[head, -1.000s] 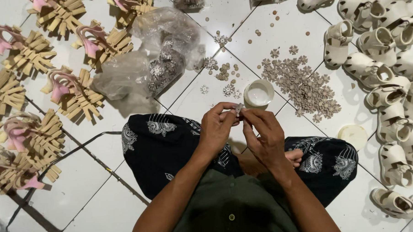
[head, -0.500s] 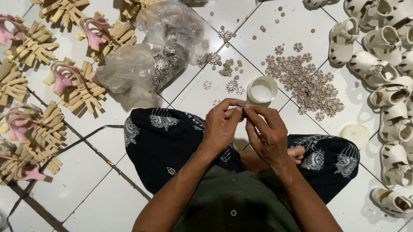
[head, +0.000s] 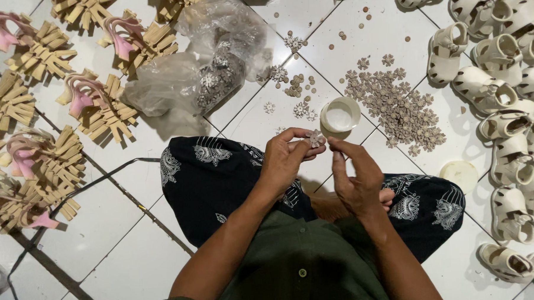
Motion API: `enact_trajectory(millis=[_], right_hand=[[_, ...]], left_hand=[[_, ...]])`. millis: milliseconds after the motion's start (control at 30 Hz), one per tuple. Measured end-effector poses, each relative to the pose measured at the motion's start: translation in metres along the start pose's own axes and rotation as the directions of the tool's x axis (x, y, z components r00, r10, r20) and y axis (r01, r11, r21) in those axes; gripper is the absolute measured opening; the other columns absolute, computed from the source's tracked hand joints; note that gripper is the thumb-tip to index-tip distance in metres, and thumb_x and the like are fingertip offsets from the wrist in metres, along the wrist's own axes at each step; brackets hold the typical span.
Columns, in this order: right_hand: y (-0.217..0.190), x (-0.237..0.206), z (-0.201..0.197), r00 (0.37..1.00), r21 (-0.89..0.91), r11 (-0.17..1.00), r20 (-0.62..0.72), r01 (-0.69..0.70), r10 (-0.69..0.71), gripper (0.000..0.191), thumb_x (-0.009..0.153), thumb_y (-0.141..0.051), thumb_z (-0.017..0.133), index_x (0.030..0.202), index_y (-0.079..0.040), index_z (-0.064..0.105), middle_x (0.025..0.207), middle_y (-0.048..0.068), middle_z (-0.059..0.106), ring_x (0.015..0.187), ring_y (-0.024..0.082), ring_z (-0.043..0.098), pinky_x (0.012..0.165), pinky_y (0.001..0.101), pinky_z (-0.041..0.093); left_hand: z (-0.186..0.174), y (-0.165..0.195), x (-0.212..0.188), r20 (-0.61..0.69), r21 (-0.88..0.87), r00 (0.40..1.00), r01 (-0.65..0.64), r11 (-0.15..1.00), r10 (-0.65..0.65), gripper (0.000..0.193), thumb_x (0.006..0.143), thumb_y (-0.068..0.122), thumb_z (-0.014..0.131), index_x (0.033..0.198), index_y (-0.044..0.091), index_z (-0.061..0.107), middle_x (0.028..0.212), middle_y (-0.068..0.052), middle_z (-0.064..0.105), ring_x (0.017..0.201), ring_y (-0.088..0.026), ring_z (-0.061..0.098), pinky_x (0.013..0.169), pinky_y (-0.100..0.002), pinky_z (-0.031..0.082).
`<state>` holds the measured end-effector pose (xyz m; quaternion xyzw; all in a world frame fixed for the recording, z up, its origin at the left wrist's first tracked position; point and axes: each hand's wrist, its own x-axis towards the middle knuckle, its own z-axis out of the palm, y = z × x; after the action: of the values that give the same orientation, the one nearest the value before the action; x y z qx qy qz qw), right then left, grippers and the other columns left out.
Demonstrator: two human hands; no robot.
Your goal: The person sits on the floor and repeatedly picks up small flower-shaped pieces and round discs, dips them into a small container of liquid, and presses them together. They place the assembled units on the floor and continue the cycle with new pieces.
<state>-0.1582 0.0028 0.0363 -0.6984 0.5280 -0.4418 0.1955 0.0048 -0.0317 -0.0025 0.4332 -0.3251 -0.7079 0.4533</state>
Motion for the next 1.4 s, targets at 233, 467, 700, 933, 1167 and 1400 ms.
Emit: enact_trajectory(millis=[233,467,700,933,1167,1400], right_hand=[[0.002,-0.006,0.002,1.000,-0.007,1.000,-0.013,0.003,-0.003,0.033,0.096,0.005,0.066,0.127,-0.006,0.070,0.113,0.014,0.070,0.098,0.021,0.072,0.080,0.0307,0.061],[-0.009,-0.003,0.017,0.999,-0.113,0.993,0.028,0.024,-0.021,0.039,0.090,0.004,0.073,0.127,-0.008,0.070,0.111,0.013,0.068,0.095,0.024,0.071,0.077,0.0341,0.060],[-0.008,0.002,0.012,0.995,-0.207,0.975,0.073,0.085,-0.071,0.043,0.086,0.005,0.073,0.127,-0.008,0.070,0.109,0.011,0.068,0.095,0.026,0.069,0.077,0.0365,0.058],[-0.002,-0.001,0.014,0.980,-0.218,0.966,0.175,0.137,-0.100,0.042,0.085,0.005,0.074,0.126,-0.002,0.068,0.108,0.013,0.070,0.091,0.028,0.069,0.074,0.0371,0.057],[0.034,-0.013,0.034,0.969,-0.049,0.972,0.086,-0.229,0.233,0.030,0.099,-0.005,0.066,0.129,-0.005,0.064,0.113,0.014,0.076,0.099,0.024,0.077,0.078,0.0349,0.061],[0.115,0.039,0.111,0.891,-0.077,0.914,0.204,-0.398,0.405,0.048,0.100,-0.009,0.063,0.145,-0.002,0.049,0.125,0.023,0.068,0.107,0.031,0.071,0.085,0.0414,0.061]], left_hand=[[-0.005,-0.013,0.001,-0.021,-0.065,1.000,0.011,0.998,-0.012,0.026,0.100,0.007,0.056,0.120,-0.009,0.060,0.102,-0.021,0.076,0.102,-0.025,0.076,0.093,-0.034,0.061],[0.003,-0.008,-0.007,-0.081,0.256,0.997,0.006,0.967,0.015,0.024,0.101,0.009,0.057,0.119,-0.004,0.065,0.093,-0.018,0.080,0.090,-0.018,0.072,0.081,-0.029,0.057],[0.010,0.007,-0.012,-0.093,0.328,0.994,-0.021,0.944,0.054,0.023,0.099,0.013,0.057,0.116,0.000,0.067,0.089,-0.012,0.080,0.082,-0.008,0.072,0.072,-0.023,0.056],[0.011,0.012,-0.018,-0.164,0.590,0.986,0.107,0.800,-0.012,0.024,0.100,0.013,0.057,0.116,0.002,0.071,0.076,-0.018,0.076,0.064,-0.019,0.060,0.058,-0.029,0.047],[-0.029,-0.024,-0.010,-0.177,0.172,0.984,0.042,0.984,-0.011,0.026,0.099,0.008,0.053,0.118,-0.006,0.063,0.105,-0.021,0.079,0.102,-0.021,0.078,0.086,-0.028,0.060],[-0.068,-0.032,-0.007,-0.194,-0.045,0.977,0.078,0.996,-0.085,0.028,0.101,0.012,0.055,0.121,-0.007,0.059,0.112,-0.024,0.076,0.108,-0.031,0.076,0.093,-0.035,0.059]])
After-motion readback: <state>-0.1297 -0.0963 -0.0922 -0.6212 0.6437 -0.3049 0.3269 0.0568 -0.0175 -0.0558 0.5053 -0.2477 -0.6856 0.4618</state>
